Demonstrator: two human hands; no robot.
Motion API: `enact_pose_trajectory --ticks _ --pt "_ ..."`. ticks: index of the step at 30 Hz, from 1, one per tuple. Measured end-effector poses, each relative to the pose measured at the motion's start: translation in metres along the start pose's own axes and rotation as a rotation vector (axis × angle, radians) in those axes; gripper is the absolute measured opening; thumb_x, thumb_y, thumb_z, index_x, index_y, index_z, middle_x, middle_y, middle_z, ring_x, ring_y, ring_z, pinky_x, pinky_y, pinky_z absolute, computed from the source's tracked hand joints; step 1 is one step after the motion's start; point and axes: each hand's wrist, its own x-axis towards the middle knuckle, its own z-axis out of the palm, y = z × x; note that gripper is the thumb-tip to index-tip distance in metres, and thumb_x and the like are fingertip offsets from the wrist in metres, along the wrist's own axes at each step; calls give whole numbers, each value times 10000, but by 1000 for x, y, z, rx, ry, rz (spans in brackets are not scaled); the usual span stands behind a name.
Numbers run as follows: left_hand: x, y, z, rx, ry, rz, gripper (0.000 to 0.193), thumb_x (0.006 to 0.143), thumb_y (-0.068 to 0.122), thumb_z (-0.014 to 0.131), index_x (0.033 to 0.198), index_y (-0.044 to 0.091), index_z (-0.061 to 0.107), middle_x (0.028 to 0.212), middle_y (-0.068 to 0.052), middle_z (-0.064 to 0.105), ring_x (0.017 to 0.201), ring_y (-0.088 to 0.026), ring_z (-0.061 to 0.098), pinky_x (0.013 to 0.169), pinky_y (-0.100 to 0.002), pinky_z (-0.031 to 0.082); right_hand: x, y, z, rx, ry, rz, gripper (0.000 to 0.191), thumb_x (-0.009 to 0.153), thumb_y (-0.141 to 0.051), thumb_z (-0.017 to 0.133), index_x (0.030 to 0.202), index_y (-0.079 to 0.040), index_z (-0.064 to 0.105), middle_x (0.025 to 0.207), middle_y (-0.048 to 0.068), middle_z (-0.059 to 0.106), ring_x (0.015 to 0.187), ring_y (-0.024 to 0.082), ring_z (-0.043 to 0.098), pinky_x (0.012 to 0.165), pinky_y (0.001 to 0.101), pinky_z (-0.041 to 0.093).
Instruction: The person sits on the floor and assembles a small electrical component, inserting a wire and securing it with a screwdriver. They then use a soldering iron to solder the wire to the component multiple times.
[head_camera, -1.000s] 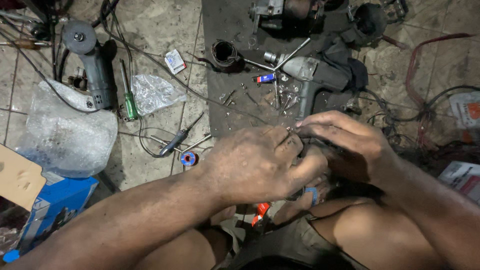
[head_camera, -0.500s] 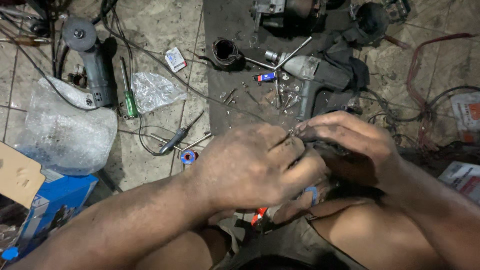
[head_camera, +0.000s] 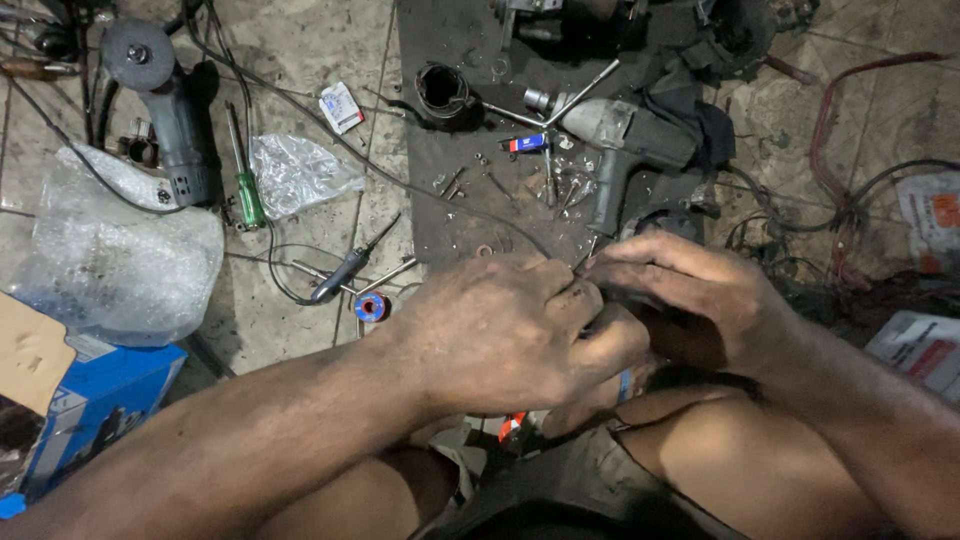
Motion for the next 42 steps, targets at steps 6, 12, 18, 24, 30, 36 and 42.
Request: enact_pose_trajectory --ticks 6,12,18,24,30,36,42 --pt "7 -18 9 82 -110 -36 265 918 270 675 1157 166 627 784 -83 683 757 -289 718 553 -433 596 6 0 4 -35 5 113 537 760 -88 789 1260 41 641 1254 186 655 1126 281 706 908 347 589" --pt "-17 -41 2 -41 -84 -297 255 907 192 678 1151 152 615 955 -54 702 829 -272 722 594 -444 551 3 21 22 -174 55 148 456 830 -131 796 1233 7 633 1243 165 637 1101 302 682 899 375 574" --pt "-64 -76 -2 0 -156 -687 289 841 206 706 1115 123 662 1046 -138 681 832 -365 703 729 -502 560 12 68 75 -237 -339 485 456 930 -164 645 1381 -122 603 1383 98 552 868 274 697 687 370 610" --pt "-124 -122 103 -131 -48 -885 245 851 215 708 1069 103 697 1059 -168 694 935 -413 689 813 -518 547 70 153 165 -182 -191 161 464 745 50 605 1197 -53 619 1292 146 590 977 396 672 755 468 552" --pt "-150 -128 169 -255 -58 -1137 339 823 257 717 1110 79 685 1059 -201 684 953 -435 679 815 -520 547 108 201 200 -77 -183 136 442 831 86 569 1240 -74 616 1241 152 591 1046 402 650 835 476 548" --pt "-164 -122 178 -227 -174 -1183 394 795 176 668 1186 145 714 1103 -182 697 906 -424 706 793 -524 573 116 210 209 -202 -189 123 623 761 39 637 1361 -130 621 1272 126 584 1051 387 647 842 484 541" --pt "-155 -122 188 -106 -335 -1084 380 845 160 625 1218 101 660 1205 -209 665 852 -412 725 741 -515 594 110 213 208 -144 -187 239 664 697 -34 763 1339 -117 617 1346 103 553 1179 370 579 958 471 509"
